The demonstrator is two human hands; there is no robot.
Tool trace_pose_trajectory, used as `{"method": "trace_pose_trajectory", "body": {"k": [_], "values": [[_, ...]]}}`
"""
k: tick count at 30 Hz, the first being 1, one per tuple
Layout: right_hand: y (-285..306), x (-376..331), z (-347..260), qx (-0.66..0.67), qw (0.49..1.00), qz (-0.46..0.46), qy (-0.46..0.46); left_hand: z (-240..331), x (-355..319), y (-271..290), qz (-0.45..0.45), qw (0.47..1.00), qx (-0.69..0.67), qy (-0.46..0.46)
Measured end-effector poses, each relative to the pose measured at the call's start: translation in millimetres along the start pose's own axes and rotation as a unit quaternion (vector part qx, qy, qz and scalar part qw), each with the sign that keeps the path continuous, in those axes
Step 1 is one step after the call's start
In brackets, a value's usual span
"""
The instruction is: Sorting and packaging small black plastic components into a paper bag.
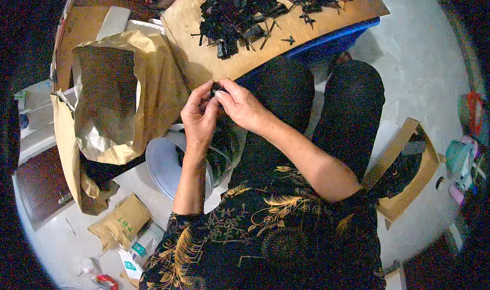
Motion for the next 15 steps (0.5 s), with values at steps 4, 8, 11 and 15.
{"method": "trace_pose_trajectory", "body": {"k": [4, 8, 11, 15], "values": [[3.6, 4.1, 2.0, -0.056, 0.998, 0.021, 0.002, 14.2, 1.2, -5.1, 0.043, 0.988, 0.125, -0.082], [1.6, 8.7, 10.4, -0.072, 0.996, 0.044, 0.015, 7.2, 5.2, -6.3, 0.038, 0.987, 0.141, -0.064], [-0.7, 6.6, 4.6, -0.009, 1.000, 0.014, -0.022, 8.2, 3.8, -2.1, 0.024, 0.991, 0.116, -0.061], [2.3, 0.7, -2.1, 0.004, 1.000, 0.031, 0.004, 4.8, 2.0, 13.8, -0.001, 0.975, -0.165, 0.146]]}}
Point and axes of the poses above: each hand's wrist, its own x-axis towards the middle knuckle, its own y-axis out of the back of the hand, z = x × y, the point moved 5 cm from there along x, towards the middle knuckle, and after that the axes turned 8 degrees about y, right-handed, at the moved point
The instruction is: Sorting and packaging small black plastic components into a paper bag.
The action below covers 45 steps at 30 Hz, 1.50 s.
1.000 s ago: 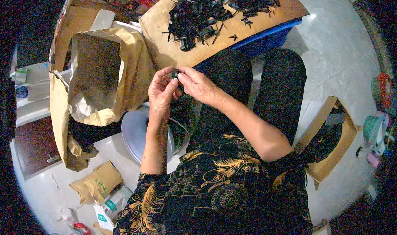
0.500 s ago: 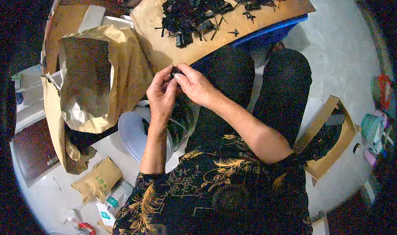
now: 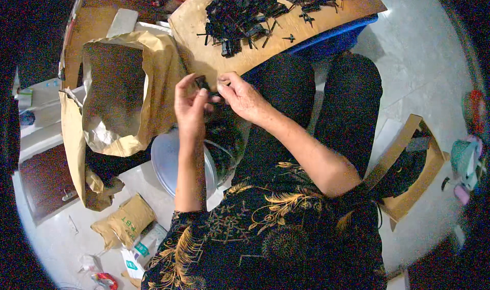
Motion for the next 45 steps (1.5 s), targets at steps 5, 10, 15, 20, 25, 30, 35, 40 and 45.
{"method": "trace_pose_trajectory", "body": {"k": [5, 10, 15, 20, 25, 30, 35, 40, 45], "values": [[5.6, -2.8, -22.9, 0.064, 0.997, -0.042, 0.027, -0.3, -6.0, 13.4, -0.093, 0.979, -0.175, 0.054], [3.3, -5.0, -36.7, 0.171, 0.982, -0.077, 0.000, 4.5, -16.1, 9.3, -0.124, 0.958, -0.240, 0.093], [6.5, -7.4, -36.8, 0.238, 0.964, -0.113, -0.035, 12.7, -29.5, -10.2, -0.169, 0.957, -0.202, 0.118], [8.1, -8.8, -36.2, 0.249, 0.957, -0.135, -0.064, 12.5, -31.9, -13.6, -0.201, 0.955, -0.189, 0.113], [8.0, -13.2, -44.3, 0.248, 0.955, -0.156, -0.048, 22.9, -33.8, -24.0, -0.208, 0.975, 0.054, 0.064], [2.8, -4.7, -20.7, 0.116, 0.986, -0.114, 0.022, 15.5, -28.3, -26.0, -0.189, 0.967, 0.167, -0.029], [4.9, -8.9, -31.9, 0.050, 0.992, -0.117, -0.007, 12.0, -18.6, -16.4, -0.187, 0.975, 0.120, -0.009], [1.1, -8.4, -22.9, -0.035, 0.992, -0.123, 0.014, 5.8, -9.8, -13.0, -0.193, 0.976, 0.079, 0.054], [-1.0, -3.7, -15.6, -0.077, 0.991, -0.113, 0.006, 0.6, -0.7, -10.7, -0.196, 0.973, 0.106, 0.059]]}}
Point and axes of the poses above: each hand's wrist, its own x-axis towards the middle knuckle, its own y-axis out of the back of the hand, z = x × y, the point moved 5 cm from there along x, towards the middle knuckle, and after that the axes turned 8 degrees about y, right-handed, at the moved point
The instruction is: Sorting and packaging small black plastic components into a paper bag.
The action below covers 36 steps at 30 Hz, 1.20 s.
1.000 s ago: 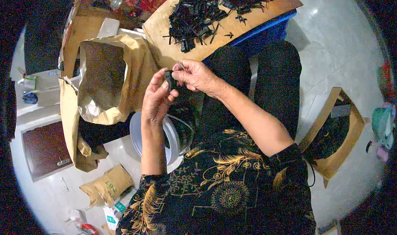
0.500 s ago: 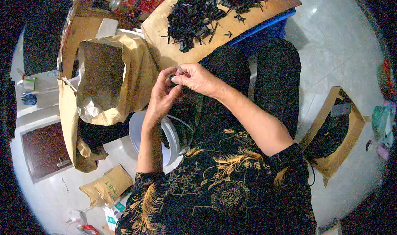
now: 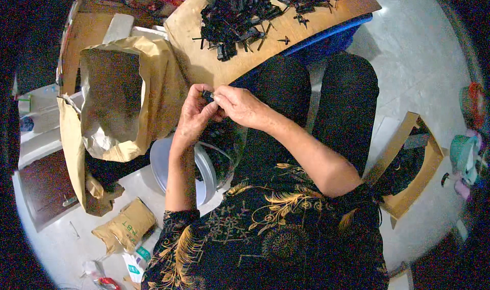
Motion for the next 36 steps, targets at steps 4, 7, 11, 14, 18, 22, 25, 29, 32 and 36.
{"method": "trace_pose_trajectory", "body": {"k": [4, 7, 11, 14, 18, 22, 25, 29, 32, 36], "values": [[-0.2, 4.9, 0.9, -0.050, 0.999, 0.014, 0.009, -3.0, 6.5, 6.5, 0.030, 0.997, 0.061, -0.023], [0.0, 6.1, 5.0, -0.041, 0.999, 0.032, -0.008, 7.3, 2.7, 4.5, 0.105, 0.968, 0.222, -0.043], [-1.1, 7.8, 9.2, -0.088, 0.994, 0.065, 0.000, 7.0, 6.9, 3.0, 0.138, 0.951, 0.261, -0.089], [-1.7, 10.5, 12.2, -0.086, 0.992, 0.093, -0.009, 4.1, 12.8, 5.9, 0.151, 0.942, 0.272, -0.127], [2.0, 12.4, 24.3, -0.067, 0.985, 0.155, -0.020, 3.8, 40.4, 5.8, 0.141, 0.939, 0.262, -0.175], [9.8, 10.9, 30.0, 0.098, 0.968, 0.229, -0.037, 4.0, 83.4, 9.1, 0.108, 0.993, 0.006, -0.047], [14.4, 9.6, 29.6, 0.109, 0.961, 0.252, -0.022, 22.5, 105.0, -3.4, 0.073, 0.994, 0.072, -0.029], [18.8, 6.8, 24.0, 0.158, 0.951, 0.263, -0.037, 56.9, 124.8, -28.1, 0.189, 0.859, 0.408, -0.245], [19.6, 6.7, 27.7, 0.173, 0.946, 0.272, -0.041, 64.2, 134.4, -40.8, 0.197, 0.802, 0.506, -0.251], [23.9, 5.5, 25.3, 0.194, 0.934, 0.294, -0.051, 60.1, 149.2, -48.8, 0.159, 0.757, 0.591, -0.228]]}}
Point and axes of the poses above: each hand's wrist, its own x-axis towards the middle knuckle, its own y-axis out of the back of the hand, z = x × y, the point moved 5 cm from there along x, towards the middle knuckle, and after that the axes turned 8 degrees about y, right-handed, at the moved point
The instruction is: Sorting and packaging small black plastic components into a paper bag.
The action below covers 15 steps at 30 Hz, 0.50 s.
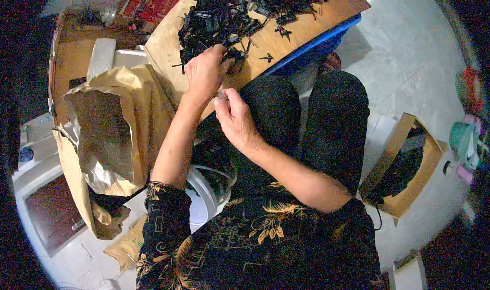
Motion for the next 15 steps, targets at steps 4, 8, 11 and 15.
{"method": "trace_pose_trajectory", "body": {"k": [4, 8, 11, 15], "values": [[-0.1, -0.2, -10.9, 0.008, 1.000, 0.001, -0.005, -4.7, 6.4, -10.2, -0.042, 0.998, 0.050, 0.009], [-0.8, 2.2, -11.2, 0.017, 1.000, -0.008, 0.015, -28.8, 6.9, 0.8, 0.009, 0.996, -0.072, 0.058], [0.5, 4.9, -16.1, 0.005, 0.998, -0.004, 0.060, -50.9, 2.2, 23.3, 0.032, 0.977, -0.191, 0.085], [1.7, 8.8, -25.5, -0.065, 0.986, -0.027, 0.153, -57.8, -28.0, 32.3, -0.044, 0.928, -0.346, 0.132]]}}
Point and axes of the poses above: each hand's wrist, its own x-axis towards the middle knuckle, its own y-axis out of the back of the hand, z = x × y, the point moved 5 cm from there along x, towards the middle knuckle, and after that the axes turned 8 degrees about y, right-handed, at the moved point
